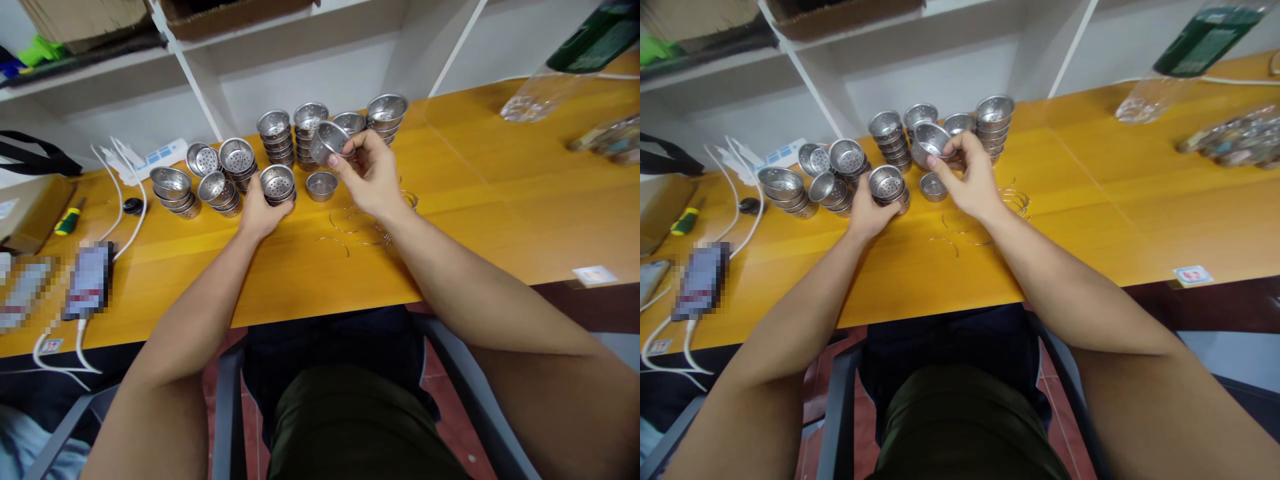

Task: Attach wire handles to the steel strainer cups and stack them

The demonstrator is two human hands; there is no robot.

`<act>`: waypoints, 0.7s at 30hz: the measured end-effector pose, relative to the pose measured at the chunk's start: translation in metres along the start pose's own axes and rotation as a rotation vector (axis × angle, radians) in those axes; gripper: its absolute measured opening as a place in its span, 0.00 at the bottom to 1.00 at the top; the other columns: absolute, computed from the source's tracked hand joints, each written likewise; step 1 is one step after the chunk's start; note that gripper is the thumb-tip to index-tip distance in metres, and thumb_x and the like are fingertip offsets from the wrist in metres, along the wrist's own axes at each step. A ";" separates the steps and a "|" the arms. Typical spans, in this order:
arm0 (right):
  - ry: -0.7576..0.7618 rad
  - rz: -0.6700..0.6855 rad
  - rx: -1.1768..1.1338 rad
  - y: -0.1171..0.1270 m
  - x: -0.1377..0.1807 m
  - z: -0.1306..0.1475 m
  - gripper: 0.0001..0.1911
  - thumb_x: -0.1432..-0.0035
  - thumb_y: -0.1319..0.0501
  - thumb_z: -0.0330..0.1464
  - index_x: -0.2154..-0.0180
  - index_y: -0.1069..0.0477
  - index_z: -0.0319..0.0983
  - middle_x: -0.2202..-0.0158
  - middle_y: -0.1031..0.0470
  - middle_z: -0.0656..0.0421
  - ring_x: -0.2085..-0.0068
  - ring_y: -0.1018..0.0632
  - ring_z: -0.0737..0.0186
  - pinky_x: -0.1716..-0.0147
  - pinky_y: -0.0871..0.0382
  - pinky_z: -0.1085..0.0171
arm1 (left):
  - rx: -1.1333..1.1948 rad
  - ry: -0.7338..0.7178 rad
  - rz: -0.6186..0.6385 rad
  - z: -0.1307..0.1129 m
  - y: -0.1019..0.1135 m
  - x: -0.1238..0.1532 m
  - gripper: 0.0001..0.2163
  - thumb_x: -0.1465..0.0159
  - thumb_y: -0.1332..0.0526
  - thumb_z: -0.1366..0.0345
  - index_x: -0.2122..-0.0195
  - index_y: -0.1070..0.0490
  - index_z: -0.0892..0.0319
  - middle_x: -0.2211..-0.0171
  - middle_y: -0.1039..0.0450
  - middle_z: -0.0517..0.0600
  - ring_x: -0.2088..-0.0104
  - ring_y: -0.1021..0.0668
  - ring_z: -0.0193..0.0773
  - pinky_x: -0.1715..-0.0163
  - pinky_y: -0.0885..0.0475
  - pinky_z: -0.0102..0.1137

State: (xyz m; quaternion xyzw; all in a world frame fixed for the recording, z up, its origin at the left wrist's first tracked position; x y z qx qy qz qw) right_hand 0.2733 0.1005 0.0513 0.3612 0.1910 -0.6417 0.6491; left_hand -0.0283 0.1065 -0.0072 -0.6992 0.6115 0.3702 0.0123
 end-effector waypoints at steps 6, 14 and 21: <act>0.033 0.038 0.012 -0.008 0.003 0.003 0.34 0.24 0.29 0.71 0.41 0.21 0.50 0.45 0.16 0.49 0.43 0.13 0.39 0.37 0.08 0.32 | -0.061 0.044 0.020 -0.007 0.005 -0.003 0.45 0.49 0.14 0.72 0.31 0.29 0.54 0.33 0.19 0.63 0.25 0.16 0.73 0.15 0.27 0.72; 0.088 0.077 0.056 -0.017 0.010 0.028 0.31 0.24 0.26 0.67 0.43 0.18 0.50 0.43 0.15 0.50 0.37 0.15 0.36 0.28 0.14 0.30 | 0.016 0.072 0.024 0.004 0.004 -0.004 0.44 0.43 0.14 0.70 0.29 0.33 0.53 0.34 0.17 0.60 0.31 0.13 0.64 0.19 0.21 0.68; 0.074 0.227 0.120 -0.039 -0.008 0.043 0.29 0.27 0.23 0.65 0.47 0.19 0.50 0.42 0.15 0.50 0.35 0.16 0.30 0.24 0.20 0.25 | -0.044 0.196 0.055 -0.026 0.005 0.000 0.42 0.41 0.17 0.67 0.30 0.35 0.51 0.33 0.16 0.61 0.32 0.11 0.63 0.25 0.16 0.60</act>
Point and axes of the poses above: each hand's wrist, its own x-axis away from the middle knuckle, its own y-axis out of the back of the hand, z = x × y, the point moved 6 cm from there along -x, towards the middle knuckle
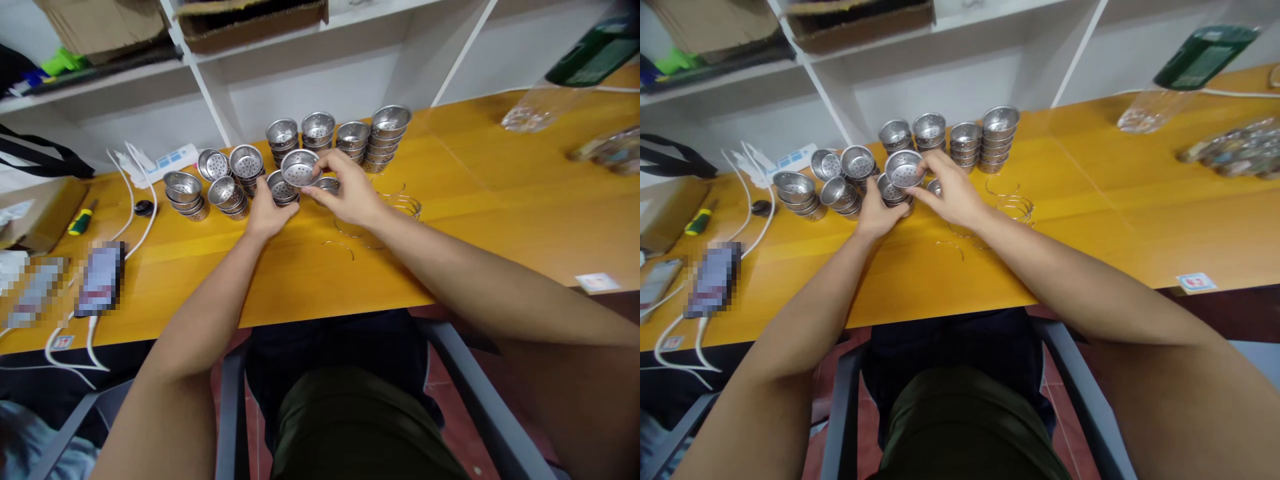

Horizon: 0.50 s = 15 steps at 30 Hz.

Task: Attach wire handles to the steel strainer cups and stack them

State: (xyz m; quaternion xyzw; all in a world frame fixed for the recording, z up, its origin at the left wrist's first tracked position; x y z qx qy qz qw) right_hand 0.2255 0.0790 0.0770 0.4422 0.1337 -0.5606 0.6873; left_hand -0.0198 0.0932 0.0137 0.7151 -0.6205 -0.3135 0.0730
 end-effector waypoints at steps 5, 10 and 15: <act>-0.012 0.087 0.012 -0.026 -0.019 -0.003 0.20 0.24 0.22 0.53 0.48 0.22 0.49 0.42 0.16 0.49 0.38 0.16 0.34 0.29 0.17 0.28 | 0.016 -0.025 -0.015 -0.006 0.000 0.002 0.44 0.40 0.18 0.69 0.29 0.41 0.53 0.29 0.20 0.65 0.27 0.13 0.65 0.20 0.20 0.59; 0.000 0.142 0.066 -0.045 -0.024 0.003 0.16 0.28 0.20 0.38 0.50 0.25 0.47 0.42 0.17 0.50 0.38 0.16 0.35 0.29 0.16 0.30 | -0.014 -0.106 -0.035 0.005 0.001 0.002 0.40 0.36 0.16 0.66 0.31 0.39 0.54 0.29 0.20 0.65 0.24 0.16 0.65 0.17 0.23 0.59; 0.005 0.169 0.097 -0.053 -0.024 0.008 0.13 0.26 0.23 0.35 0.45 0.21 0.46 0.35 0.18 0.47 0.32 0.16 0.32 0.24 0.19 0.26 | -0.030 -0.150 -0.069 0.016 0.003 0.000 0.38 0.35 0.15 0.66 0.31 0.36 0.53 0.29 0.20 0.64 0.23 0.17 0.64 0.15 0.25 0.60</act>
Point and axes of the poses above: each hand's wrist, its own x-axis away from the middle knuckle, its own y-axis out of the back of the hand, z = x × y, the point moved 6 cm from there along -x, towards the middle knuckle
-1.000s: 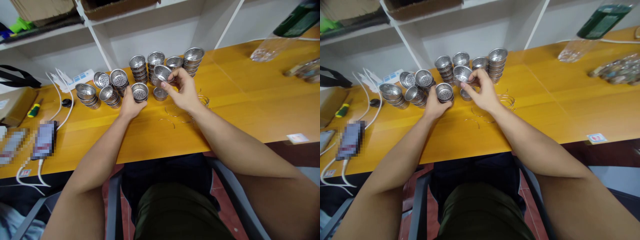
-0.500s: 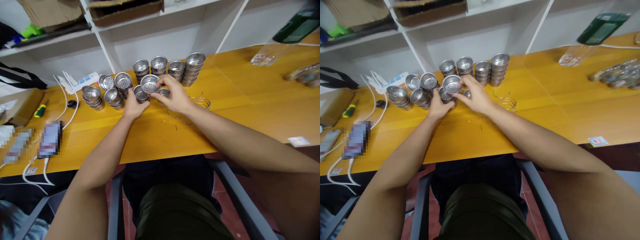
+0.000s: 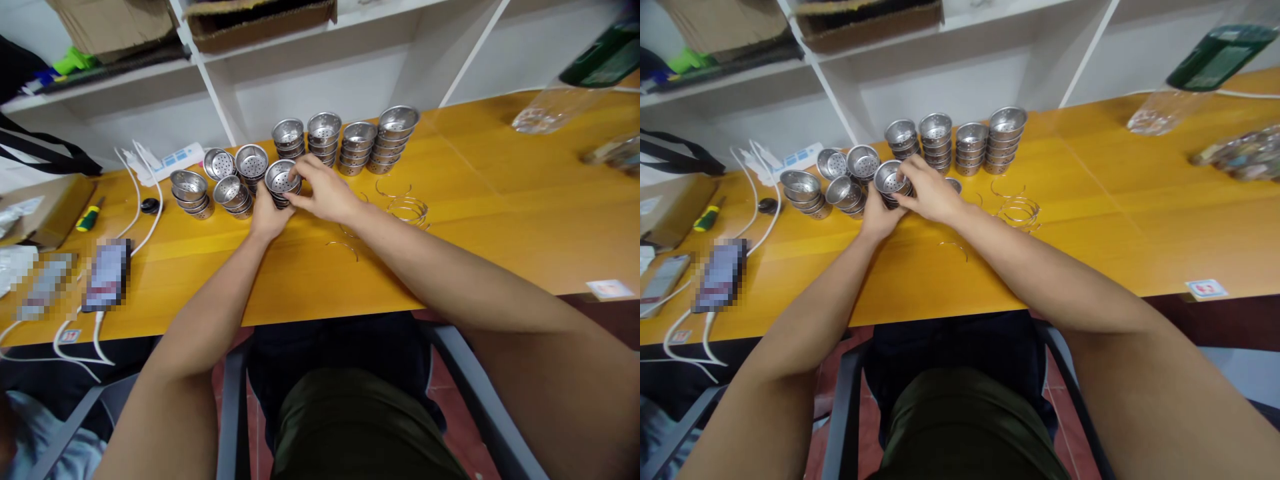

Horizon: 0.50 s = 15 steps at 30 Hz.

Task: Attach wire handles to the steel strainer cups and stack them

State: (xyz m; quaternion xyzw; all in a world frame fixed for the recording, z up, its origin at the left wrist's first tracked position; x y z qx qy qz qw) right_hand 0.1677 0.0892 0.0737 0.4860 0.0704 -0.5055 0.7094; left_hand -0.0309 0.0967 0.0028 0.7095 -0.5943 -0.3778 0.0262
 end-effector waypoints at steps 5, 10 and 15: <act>0.032 0.029 0.005 -0.010 0.004 -0.001 0.17 0.24 0.25 0.35 0.38 0.17 0.46 0.25 0.23 0.45 0.23 0.19 0.31 0.17 0.23 0.28 | 0.002 -0.002 -0.020 0.008 0.000 0.000 0.36 0.36 0.19 0.71 0.30 0.33 0.55 0.27 0.22 0.66 0.22 0.18 0.64 0.13 0.26 0.60; 0.023 0.052 -0.043 -0.016 0.007 -0.006 0.47 0.29 0.26 0.33 0.15 0.36 0.47 0.16 0.29 0.44 0.15 0.26 0.28 0.13 0.28 0.26 | 0.004 0.043 -0.047 0.015 0.004 0.000 0.37 0.37 0.23 0.75 0.29 0.33 0.56 0.25 0.23 0.66 0.21 0.19 0.65 0.12 0.28 0.63; 0.013 0.053 -0.080 -0.018 0.008 -0.011 0.49 0.27 0.26 0.35 0.13 0.41 0.46 0.14 0.31 0.42 0.13 0.29 0.26 0.11 0.31 0.25 | -0.014 0.102 -0.050 0.014 0.009 -0.001 0.37 0.36 0.20 0.71 0.28 0.33 0.56 0.25 0.24 0.67 0.20 0.20 0.67 0.11 0.29 0.64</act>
Point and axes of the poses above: each hand's wrist, its own x-axis away from the middle knuckle, its own y-axis out of the back of the hand, z = x × y, the point moved 6 cm from there along -x, towards the middle knuckle
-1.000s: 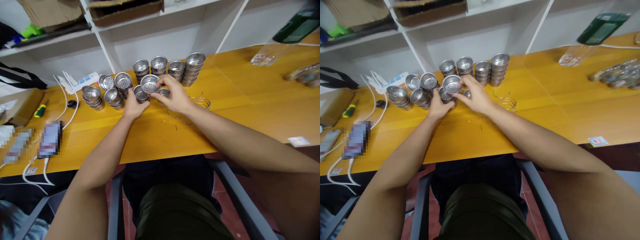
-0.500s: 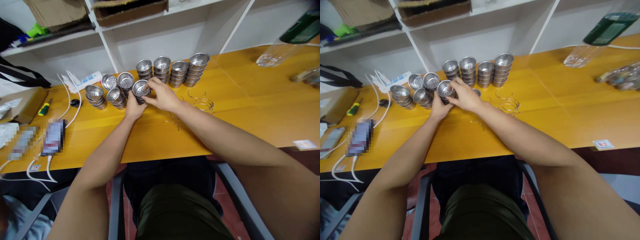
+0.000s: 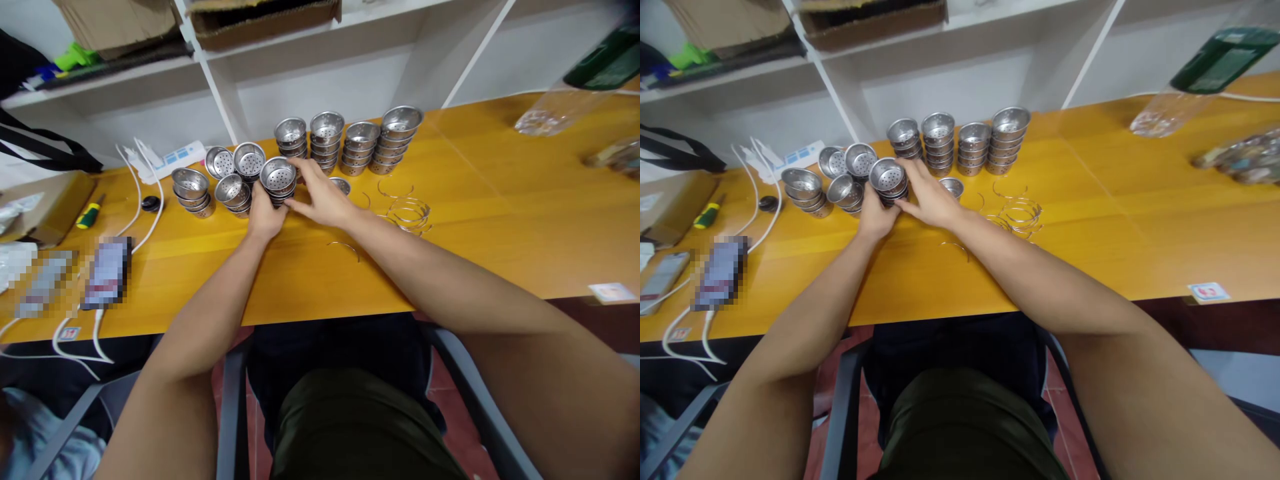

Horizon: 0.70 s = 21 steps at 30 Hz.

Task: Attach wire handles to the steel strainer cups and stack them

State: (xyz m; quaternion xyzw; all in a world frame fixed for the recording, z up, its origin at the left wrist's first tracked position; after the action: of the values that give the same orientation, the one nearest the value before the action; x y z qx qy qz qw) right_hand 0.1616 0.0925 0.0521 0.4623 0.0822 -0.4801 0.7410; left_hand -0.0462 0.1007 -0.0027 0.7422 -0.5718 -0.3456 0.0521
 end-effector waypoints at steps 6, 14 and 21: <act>-0.017 -0.038 -0.001 0.004 0.001 -0.007 0.43 0.24 0.31 0.32 0.15 0.39 0.45 0.16 0.29 0.42 0.14 0.26 0.30 0.11 0.31 0.27 | -0.065 0.034 0.087 -0.024 -0.003 0.021 0.55 0.36 0.14 0.56 0.16 0.44 0.59 0.14 0.37 0.75 0.09 0.35 0.74 0.04 0.42 0.63; -0.068 -0.066 -0.025 0.004 -0.001 -0.014 0.46 0.25 0.31 0.33 0.13 0.41 0.43 0.14 0.30 0.41 0.14 0.26 0.30 0.13 0.27 0.29 | -0.444 0.004 0.178 -0.073 0.033 0.047 0.41 0.36 0.13 0.46 0.29 0.25 0.61 0.26 0.23 0.76 0.20 0.23 0.85 0.15 0.29 0.75; -0.160 -0.056 -0.108 0.001 -0.002 -0.008 0.47 0.28 0.23 0.34 0.15 0.35 0.47 0.19 0.25 0.39 0.23 0.16 0.26 0.28 0.10 0.27 | -0.427 -0.168 0.411 -0.095 0.016 0.051 0.17 0.26 0.23 0.50 0.63 0.25 0.51 0.64 0.17 0.54 0.56 0.12 0.57 0.40 0.11 0.57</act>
State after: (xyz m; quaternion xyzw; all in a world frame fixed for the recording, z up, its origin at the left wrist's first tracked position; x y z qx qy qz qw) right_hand 0.1636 0.1001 0.0493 0.3795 0.0615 -0.5307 0.7553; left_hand 0.0006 0.0202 0.0533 0.5522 -0.6267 -0.5002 0.2283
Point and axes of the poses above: each hand's wrist, its own x-axis away from the middle knuckle, its own y-axis out of the back of the hand, z = x × y, the point moved 6 cm from there along -x, towards the middle knuckle
